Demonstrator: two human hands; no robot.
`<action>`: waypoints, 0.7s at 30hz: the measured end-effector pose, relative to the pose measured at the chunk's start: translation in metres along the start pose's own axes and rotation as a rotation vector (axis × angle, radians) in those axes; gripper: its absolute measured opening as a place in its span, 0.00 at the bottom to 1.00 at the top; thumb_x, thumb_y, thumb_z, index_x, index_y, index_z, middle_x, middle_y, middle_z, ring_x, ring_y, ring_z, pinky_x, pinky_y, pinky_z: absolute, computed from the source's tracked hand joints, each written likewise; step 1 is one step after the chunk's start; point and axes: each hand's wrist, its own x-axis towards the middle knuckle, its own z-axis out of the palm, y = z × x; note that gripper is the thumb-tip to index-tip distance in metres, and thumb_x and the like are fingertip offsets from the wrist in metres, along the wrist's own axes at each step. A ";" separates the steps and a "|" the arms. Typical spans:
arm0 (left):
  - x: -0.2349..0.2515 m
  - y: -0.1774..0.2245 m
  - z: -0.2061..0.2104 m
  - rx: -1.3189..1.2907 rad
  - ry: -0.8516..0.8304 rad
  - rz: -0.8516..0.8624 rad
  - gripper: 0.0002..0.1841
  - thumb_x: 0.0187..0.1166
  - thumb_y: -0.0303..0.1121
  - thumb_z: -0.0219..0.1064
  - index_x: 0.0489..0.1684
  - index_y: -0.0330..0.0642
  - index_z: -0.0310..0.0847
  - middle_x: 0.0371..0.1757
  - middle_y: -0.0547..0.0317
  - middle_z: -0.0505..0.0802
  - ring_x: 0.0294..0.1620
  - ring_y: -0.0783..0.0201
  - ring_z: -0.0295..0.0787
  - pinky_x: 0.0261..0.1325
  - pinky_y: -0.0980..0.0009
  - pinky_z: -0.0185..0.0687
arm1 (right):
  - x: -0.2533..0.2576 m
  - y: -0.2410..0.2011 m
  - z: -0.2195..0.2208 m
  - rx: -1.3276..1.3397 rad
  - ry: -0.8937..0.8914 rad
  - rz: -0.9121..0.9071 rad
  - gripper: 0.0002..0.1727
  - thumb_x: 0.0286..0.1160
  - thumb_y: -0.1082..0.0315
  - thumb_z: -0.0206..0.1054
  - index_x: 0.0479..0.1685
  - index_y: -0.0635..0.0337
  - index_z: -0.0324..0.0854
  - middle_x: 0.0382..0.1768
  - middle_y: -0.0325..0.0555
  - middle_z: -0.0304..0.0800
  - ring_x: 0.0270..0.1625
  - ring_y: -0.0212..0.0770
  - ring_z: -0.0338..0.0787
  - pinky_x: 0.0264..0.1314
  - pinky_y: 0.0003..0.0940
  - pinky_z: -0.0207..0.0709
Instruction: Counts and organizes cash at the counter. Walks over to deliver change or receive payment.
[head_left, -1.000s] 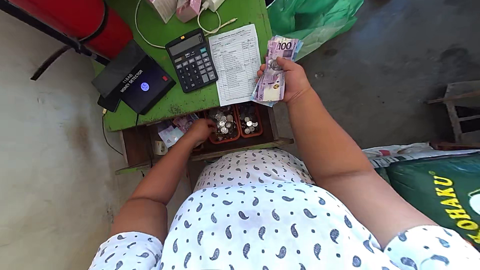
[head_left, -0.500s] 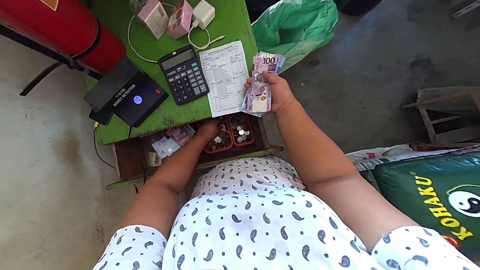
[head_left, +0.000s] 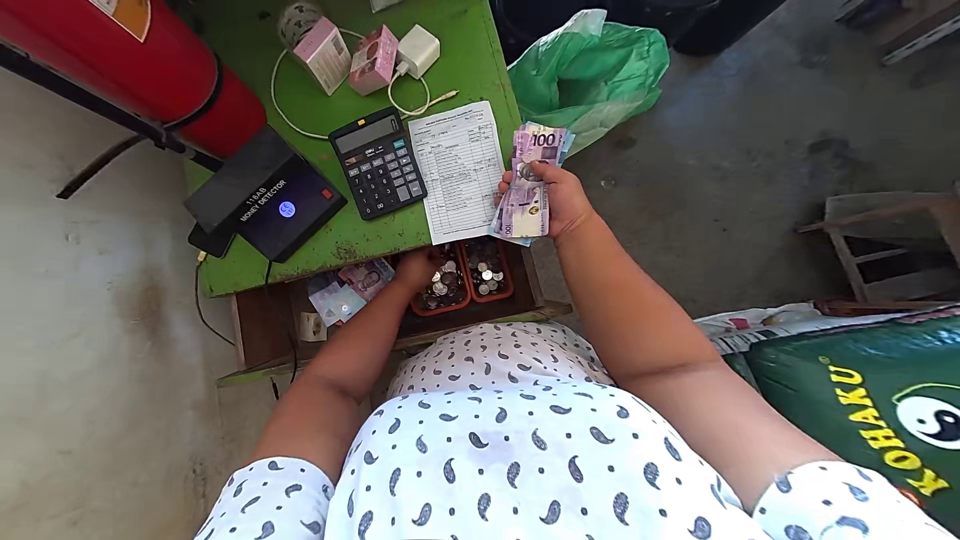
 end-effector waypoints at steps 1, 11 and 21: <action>-0.002 -0.001 -0.002 -0.022 0.042 0.008 0.15 0.81 0.38 0.71 0.55 0.35 0.89 0.55 0.42 0.94 0.62 0.47 0.90 0.73 0.44 0.78 | 0.002 0.000 -0.003 -0.001 -0.022 -0.008 0.23 0.96 0.55 0.33 0.67 0.55 0.71 0.39 0.49 0.91 0.41 0.45 0.95 0.49 0.45 0.91; -0.001 -0.006 -0.002 -0.079 0.052 -0.008 0.15 0.88 0.38 0.64 0.62 0.39 0.89 0.59 0.45 0.94 0.65 0.51 0.90 0.77 0.49 0.75 | 0.002 -0.001 -0.009 0.031 -0.070 -0.030 0.24 0.92 0.61 0.33 0.65 0.58 0.75 0.35 0.46 0.87 0.36 0.43 0.91 0.47 0.42 0.90; -0.001 -0.004 -0.006 -0.154 0.004 -0.073 0.17 0.90 0.39 0.61 0.65 0.38 0.87 0.59 0.45 0.94 0.63 0.53 0.91 0.76 0.51 0.78 | 0.000 -0.001 -0.010 -0.012 -0.090 -0.048 0.25 0.88 0.65 0.33 0.69 0.57 0.74 0.37 0.44 0.88 0.36 0.41 0.91 0.48 0.41 0.89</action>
